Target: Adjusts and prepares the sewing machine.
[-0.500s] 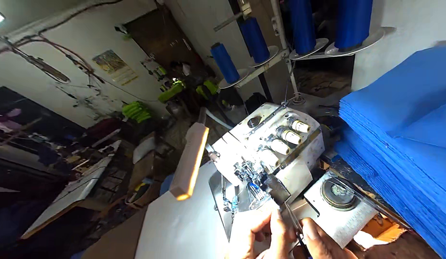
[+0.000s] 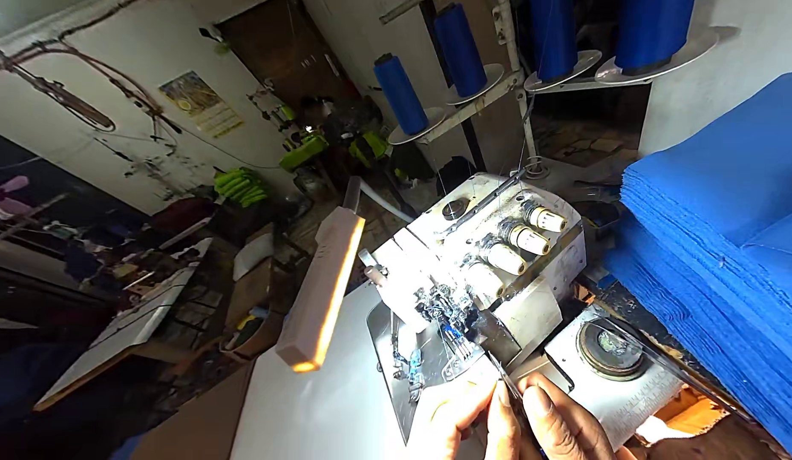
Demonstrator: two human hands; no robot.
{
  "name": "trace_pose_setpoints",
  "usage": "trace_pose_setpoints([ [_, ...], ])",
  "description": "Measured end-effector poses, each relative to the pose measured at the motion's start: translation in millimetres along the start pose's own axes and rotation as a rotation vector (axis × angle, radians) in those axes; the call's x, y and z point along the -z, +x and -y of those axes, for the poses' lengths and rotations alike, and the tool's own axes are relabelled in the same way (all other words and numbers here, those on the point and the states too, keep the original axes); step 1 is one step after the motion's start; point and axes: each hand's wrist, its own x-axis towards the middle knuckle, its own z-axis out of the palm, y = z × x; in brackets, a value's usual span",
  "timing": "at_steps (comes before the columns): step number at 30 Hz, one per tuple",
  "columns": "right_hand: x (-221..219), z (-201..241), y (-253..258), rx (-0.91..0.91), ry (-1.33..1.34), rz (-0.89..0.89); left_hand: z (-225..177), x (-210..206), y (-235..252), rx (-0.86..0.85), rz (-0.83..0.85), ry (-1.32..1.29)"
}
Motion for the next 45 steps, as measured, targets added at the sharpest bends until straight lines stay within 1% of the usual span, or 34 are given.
trace_pose_setpoints([
  [12, 3.0, -4.0, 1.0, 0.057, -0.092, -0.047, -0.1, -0.3, -0.4, 0.004, 0.013, 0.02],
  [14, 5.3, -4.2, 1.6, 0.066, -0.075, -0.068, -1.2, -0.8, -0.3, 0.01, 0.008, 0.026],
  [17, 12.5, -3.4, 2.7, 0.082, -0.1, -0.15, -0.2, -0.1, -1.1, 0.003, 0.006, 0.035],
  [18, 17.4, -5.0, 4.0, 0.12, -0.168, -0.184, -0.2, 0.4, -1.1, 0.003, 0.004, 0.043],
  [19, 24.1, -7.5, 5.5, 0.176, -0.291, -0.219, -0.7, 0.8, -0.8, 0.008, -0.001, 0.055],
  [22, 53.4, -23.7, 15.9, 0.398, -0.839, -0.296, -3.5, 1.0, 5.1, 0.041, -0.074, 0.146],
  [23, 63.1, -32.3, 20.4, 0.453, -0.98, -0.303, -2.4, 0.7, 8.9, 0.034, -0.102, 0.212],
  [25, 73.0, -46.7, 27.3, 0.528, -1.125, -0.314, 7.0, -1.3, 15.3, -0.004, -0.18, 0.37],
  [28, 73.7, -51.8, 32.8, 0.576, -1.138, -0.329, 17.3, -4.9, 15.5, 0.058, -0.206, 0.555],
  [32, 73.8, -53.5, 32.8, 0.58, -1.113, -0.344, 15.7, -15.5, 14.8, 0.159, -0.243, 0.741],
  [35, 72.2, -55.8, 32.0, 0.598, -1.153, -0.357, 12.0, -20.3, 17.1, 0.235, -0.265, 0.759],
  [40, 71.3, -57.1, 31.1, 0.608, -1.162, -0.357, 13.0, -23.5, 18.7, 0.231, -0.298, 0.764],
  [45, 71.1, -58.6, 30.7, 0.591, -1.17, -0.352, 13.3, -24.1, 20.4, 0.231, -0.28, 0.762],
])
